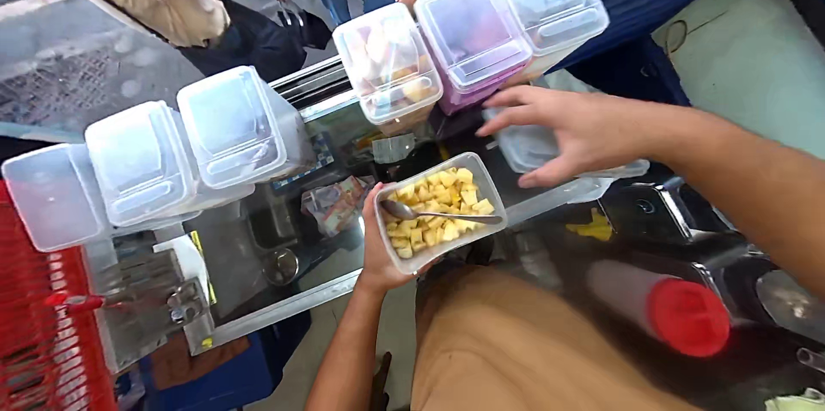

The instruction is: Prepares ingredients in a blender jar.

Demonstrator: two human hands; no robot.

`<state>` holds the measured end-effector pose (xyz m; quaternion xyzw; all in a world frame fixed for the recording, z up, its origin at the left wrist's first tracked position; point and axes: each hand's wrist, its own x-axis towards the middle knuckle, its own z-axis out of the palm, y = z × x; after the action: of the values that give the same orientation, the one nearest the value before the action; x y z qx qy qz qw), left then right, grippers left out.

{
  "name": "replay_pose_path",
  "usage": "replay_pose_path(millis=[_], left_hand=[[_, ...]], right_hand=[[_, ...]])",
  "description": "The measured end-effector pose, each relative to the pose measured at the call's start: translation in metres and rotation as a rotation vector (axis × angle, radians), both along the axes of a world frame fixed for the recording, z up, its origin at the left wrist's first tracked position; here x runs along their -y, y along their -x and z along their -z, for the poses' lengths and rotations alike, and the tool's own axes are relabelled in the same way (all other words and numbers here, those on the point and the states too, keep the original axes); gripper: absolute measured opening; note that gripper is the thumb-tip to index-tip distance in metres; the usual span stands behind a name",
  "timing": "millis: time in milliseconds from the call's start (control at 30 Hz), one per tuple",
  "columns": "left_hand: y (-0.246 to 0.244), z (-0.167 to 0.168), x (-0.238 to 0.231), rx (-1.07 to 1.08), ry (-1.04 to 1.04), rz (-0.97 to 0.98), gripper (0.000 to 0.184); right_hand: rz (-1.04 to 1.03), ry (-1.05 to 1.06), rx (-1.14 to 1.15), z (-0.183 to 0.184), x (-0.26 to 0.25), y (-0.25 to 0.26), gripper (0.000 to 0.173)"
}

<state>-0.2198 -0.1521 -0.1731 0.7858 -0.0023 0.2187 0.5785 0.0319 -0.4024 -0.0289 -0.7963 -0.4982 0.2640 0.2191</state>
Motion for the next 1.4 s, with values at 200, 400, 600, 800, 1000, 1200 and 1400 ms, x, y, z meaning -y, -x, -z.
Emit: replay_pose_path(millis=[200, 400, 600, 800, 1000, 1200, 1400], left_hand=[[0.011, -0.037, -0.022, -0.024, -0.072, -0.026, 0.125], [-0.025, -0.076, 0.009, 0.05, -0.223, 0.059, 0.121], [-0.103, -0.1, 0.113, 0.194, -0.252, 0.342, 0.123], [-0.158, -0.111, 0.262, 0.155, -0.169, 0.699, 0.13], [-0.206, -0.128, 0.425, -0.032, -0.252, 0.968, 0.131], [-0.243, -0.162, 0.523, -0.241, -0.454, 1.062, 0.129], [-0.269, -0.183, 0.567, -0.375, -0.544, 1.113, 0.124]], right_hand=[[0.172, 0.056, 0.232, 0.147, 0.026, 0.032, 0.087], [0.553, -0.435, 0.107, 0.043, 0.051, 0.064, 0.024], [0.515, -0.18, 0.326, -0.018, 0.133, 0.109, 0.022], [0.959, -0.41, 0.13, -0.035, 0.289, 0.147, 0.021], [1.3, -0.9, -0.315, -0.025, 0.446, 0.157, 0.02], [1.299, -1.046, -0.046, -0.052, 0.532, 0.127, 0.03], [1.282, -0.949, 0.007, -0.042, 0.555, 0.096, 0.026]])
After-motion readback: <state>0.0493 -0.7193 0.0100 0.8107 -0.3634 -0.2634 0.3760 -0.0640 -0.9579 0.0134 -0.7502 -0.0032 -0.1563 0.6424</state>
